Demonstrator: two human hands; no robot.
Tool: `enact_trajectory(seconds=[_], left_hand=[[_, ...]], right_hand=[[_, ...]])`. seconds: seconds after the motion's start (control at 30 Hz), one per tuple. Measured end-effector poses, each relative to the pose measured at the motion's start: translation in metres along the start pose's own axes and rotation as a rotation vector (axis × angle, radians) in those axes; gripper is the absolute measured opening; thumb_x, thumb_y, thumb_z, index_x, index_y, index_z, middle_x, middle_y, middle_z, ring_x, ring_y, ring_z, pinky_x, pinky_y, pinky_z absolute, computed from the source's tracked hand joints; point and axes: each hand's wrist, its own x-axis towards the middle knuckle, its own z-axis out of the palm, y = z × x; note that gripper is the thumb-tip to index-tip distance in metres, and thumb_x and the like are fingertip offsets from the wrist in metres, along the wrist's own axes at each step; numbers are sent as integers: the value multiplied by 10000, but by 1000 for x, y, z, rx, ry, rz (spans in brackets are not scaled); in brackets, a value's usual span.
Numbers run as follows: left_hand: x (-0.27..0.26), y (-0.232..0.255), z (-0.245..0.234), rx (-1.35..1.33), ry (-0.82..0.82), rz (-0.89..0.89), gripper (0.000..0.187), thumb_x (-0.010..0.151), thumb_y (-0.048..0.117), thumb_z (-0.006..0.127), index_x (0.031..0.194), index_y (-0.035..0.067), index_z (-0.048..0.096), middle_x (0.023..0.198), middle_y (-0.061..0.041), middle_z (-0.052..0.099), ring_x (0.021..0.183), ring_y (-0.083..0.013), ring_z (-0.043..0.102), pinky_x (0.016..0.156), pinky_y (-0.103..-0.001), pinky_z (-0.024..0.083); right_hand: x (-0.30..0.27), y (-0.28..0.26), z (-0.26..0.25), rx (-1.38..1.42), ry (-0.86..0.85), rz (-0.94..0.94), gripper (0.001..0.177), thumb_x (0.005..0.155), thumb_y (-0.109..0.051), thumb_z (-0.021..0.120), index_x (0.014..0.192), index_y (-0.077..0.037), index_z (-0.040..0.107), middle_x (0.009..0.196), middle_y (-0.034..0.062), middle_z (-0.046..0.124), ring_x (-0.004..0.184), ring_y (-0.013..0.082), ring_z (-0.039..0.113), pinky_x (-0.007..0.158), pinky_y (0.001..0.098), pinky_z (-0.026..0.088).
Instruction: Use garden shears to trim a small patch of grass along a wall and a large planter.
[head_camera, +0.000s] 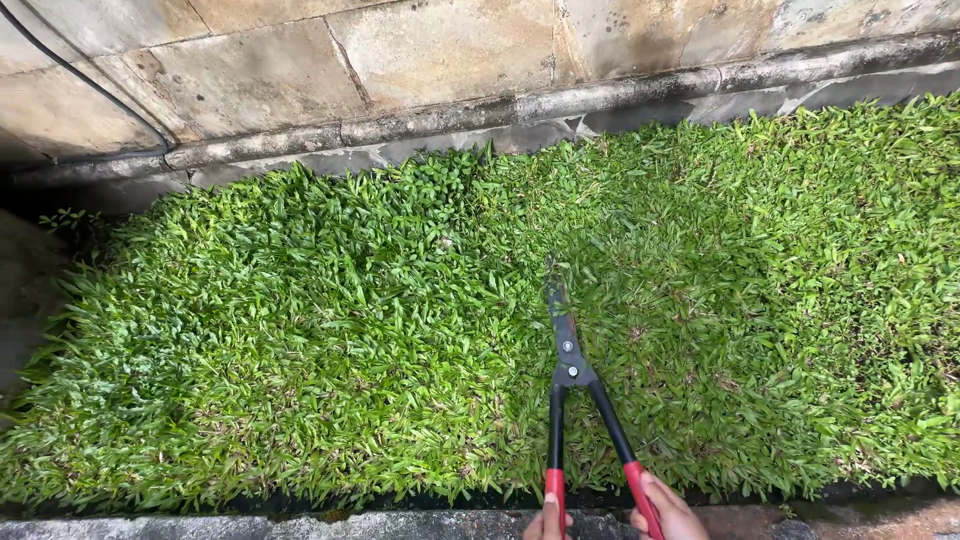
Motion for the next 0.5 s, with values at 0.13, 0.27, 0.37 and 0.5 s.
enact_trajectory(seconds=[0.13, 0.27, 0.37, 0.5], left_hand=[[-23, 22, 17, -139, -81, 14, 533, 989, 535, 594, 899, 13, 656, 551, -110, 542, 383, -172, 494, 369, -308, 334], [-38, 24, -57, -43, -122, 72, 494, 974, 509, 606, 987, 30, 724, 661, -54, 651, 452, -148, 564, 441, -303, 454], [-46, 15, -125, 3, -139, 129, 542, 961, 521, 648, 979, -4, 784, 659, -57, 660, 464, -118, 529, 457, -276, 409], [-55, -9, -153, -21, -128, 101, 556, 956, 553, 626, 973, 20, 784, 572, -47, 583, 416, -119, 480, 429, -276, 353]], right_hand=[[-36, -17, 49, -12, 114, 1, 537, 987, -483, 504, 1470, -265, 417, 567, 92, 454, 365, 170, 328, 344, 310, 225], [-50, -21, -4, -128, 133, -38, 557, 991, -409, 541, 1518, -282, 413, 584, 101, 442, 420, 184, 393, 383, 322, 277], [-56, -18, -36, -238, 53, -84, 601, 999, -330, 565, 1566, -211, 407, 613, 65, 431, 472, 188, 463, 414, 322, 333], [-92, -31, 32, -318, 26, -7, 593, 998, -331, 570, 1559, -209, 420, 622, 37, 450, 453, 147, 442, 396, 289, 327]])
